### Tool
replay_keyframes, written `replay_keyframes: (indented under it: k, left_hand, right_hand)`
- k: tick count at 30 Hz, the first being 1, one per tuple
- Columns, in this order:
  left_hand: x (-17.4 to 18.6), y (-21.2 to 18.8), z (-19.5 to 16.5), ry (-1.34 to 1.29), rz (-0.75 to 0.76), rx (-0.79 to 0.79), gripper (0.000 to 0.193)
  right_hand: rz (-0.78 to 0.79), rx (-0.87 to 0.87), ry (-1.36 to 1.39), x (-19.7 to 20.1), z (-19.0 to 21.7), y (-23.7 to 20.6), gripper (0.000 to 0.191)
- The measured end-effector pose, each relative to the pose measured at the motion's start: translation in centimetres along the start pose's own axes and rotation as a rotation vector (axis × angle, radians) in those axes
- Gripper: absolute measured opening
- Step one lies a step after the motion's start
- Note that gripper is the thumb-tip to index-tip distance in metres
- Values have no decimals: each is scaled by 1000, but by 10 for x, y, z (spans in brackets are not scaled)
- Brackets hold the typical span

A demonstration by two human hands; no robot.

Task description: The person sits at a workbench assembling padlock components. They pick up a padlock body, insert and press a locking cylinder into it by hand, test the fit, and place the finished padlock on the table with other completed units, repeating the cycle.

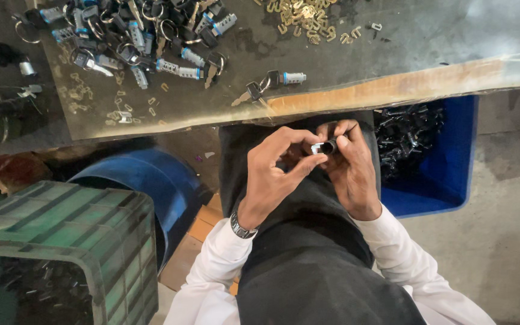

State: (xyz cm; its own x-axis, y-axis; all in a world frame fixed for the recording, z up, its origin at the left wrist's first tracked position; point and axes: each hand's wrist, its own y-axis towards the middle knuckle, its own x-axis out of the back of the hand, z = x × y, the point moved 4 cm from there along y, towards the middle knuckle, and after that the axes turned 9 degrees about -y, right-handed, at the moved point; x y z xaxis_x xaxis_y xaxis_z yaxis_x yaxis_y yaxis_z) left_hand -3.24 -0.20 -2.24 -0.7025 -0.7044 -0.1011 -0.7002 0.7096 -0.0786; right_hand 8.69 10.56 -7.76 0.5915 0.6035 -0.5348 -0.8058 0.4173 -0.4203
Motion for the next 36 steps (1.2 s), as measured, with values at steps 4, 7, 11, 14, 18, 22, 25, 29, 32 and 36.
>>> replay_keyframes:
  k: [4,7,11,14,18,22,25,29,32,36]
  left_hand:
    - [-2,0,0,48,15,-19,29]
    - [-2,-1,1,93,11,-26,28]
    - [-3,-2,1,151,8,-64,27]
    - [-3,-3,2,183,13,-78,27]
    - [-4,-4,2,221,7,-113,29]
    - [-5,-5,1,219,2,-105,28]
    - [-5,-6,-1,239,23,-99,35]
    - [-5,-6,-6,227,66,-109,51]
    - [-2,-5,-11,248,22,-99,50]
    - [15,0,-28,380,-123,-207,39]
  right_hand:
    - [25,28,-23,-4,3,-1,18]
    - [23,56,-60,-2,3,-1,18]
    - [22,62,-57,1,-1,-1,17]
    - [28,80,-49,2,-4,0,17]
    - [29,86,-35,2,-6,0,16]
    - [8,78,-45,4,-9,0,16]
    - [39,107,-35,4,-12,0,15]
    - [-8,35,50,9,-18,2,16]
    - [13,29,116,8,-18,3,15]
    - [28,23,148,5,-12,3,16]
